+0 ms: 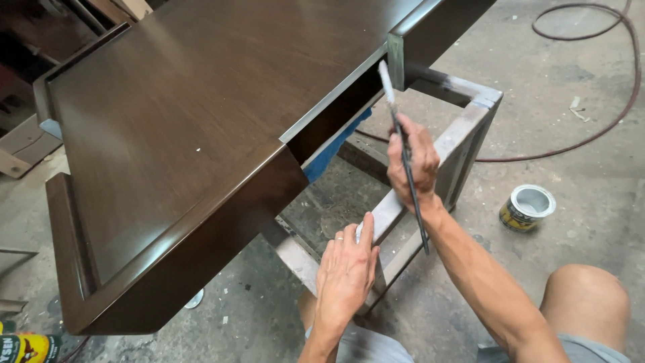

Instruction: The person paints the edges and corners of a dark brown wooden table using a paintbrush and white paint. They repeatedly dip the brush into a small paint can and apply paint to the table's perimeter while kneeling beside it.

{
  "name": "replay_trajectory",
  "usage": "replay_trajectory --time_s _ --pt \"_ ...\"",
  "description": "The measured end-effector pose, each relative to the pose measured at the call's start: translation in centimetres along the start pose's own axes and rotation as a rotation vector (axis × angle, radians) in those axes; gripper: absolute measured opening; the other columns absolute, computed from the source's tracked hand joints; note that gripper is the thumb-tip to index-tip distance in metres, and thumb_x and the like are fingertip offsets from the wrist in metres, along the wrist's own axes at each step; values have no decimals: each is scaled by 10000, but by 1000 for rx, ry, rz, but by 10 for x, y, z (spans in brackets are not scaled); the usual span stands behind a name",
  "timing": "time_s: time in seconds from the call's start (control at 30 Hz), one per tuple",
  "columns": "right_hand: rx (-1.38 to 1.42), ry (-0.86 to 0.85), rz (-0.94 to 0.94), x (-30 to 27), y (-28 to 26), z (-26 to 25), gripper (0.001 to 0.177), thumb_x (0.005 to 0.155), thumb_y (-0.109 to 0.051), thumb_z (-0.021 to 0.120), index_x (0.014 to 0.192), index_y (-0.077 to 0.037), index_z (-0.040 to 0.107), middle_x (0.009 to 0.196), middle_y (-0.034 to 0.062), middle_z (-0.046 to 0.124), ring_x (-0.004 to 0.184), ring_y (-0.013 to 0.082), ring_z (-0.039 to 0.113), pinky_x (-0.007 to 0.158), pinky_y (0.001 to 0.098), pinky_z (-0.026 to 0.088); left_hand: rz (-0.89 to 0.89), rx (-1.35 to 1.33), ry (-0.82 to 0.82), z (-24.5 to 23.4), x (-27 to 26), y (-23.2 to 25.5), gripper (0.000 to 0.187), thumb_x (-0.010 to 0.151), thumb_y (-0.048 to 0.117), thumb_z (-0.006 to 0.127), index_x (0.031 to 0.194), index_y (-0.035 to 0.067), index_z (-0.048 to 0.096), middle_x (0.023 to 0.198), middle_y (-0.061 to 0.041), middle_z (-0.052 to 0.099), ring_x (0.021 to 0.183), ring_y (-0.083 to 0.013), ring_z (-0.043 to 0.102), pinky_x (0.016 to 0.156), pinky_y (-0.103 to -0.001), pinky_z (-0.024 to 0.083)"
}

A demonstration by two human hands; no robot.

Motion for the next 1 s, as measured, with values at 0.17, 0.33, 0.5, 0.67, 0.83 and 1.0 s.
replay_trajectory --time_s 0.17,0.33,0.5,0.67,0.83,1.0 --pt "5 42 -19 14 4 0 284 1071 -58 533 1324 44 610 1080 164 699 988 276 680 886 400 581 22 45 32 4 0 -1 508 1034 245 519 1493 41 446 1124 -146 568 873 -330 577 751 -434 466" --pt "-6 33 -32 15 7 5 287 1068 -35 540 1342 28 599 1081 154 689 983 274 665 877 395 574 14 52 23 5 0 -2 505 1032 243 530 1491 48 447 1119 -144 571 855 -334 587 734 -438 480" --pt "16 5 -60 16 3 11 293 1079 -58 532 1340 58 595 1092 173 693 1035 299 661 893 408 577 2 29 -1 6 1 -2 504 1037 240 519 1495 45 443 1139 -151 574 870 -349 583 730 -456 481" --pt "0 -45 -100 5 -11 5 285 1084 -64 528 1331 64 590 1061 179 695 953 289 665 829 404 579 5 45 11 8 2 -3 508 1037 248 527 1497 52 438 1143 -147 570 854 -343 582 724 -453 481" --pt "-32 16 -52 7 -4 -7 280 1071 -59 541 1317 56 610 1081 178 722 1003 296 692 843 414 603 -10 19 -14 9 1 -4 501 1048 246 509 1504 57 427 1159 -160 567 881 -348 575 740 -462 476" --pt "-26 51 -108 17 1 3 291 1057 -38 545 1305 98 610 1096 200 725 1055 339 677 958 434 563 12 56 -4 10 2 -3 509 1028 237 544 1489 52 433 1122 -165 571 843 -359 581 700 -463 477"
Point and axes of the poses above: each hand's wrist, its own x-axis towards the middle knuckle, its own z-axis out of the palm, y = z × x, the point moved 10 cm from there along x, towards the middle knuckle
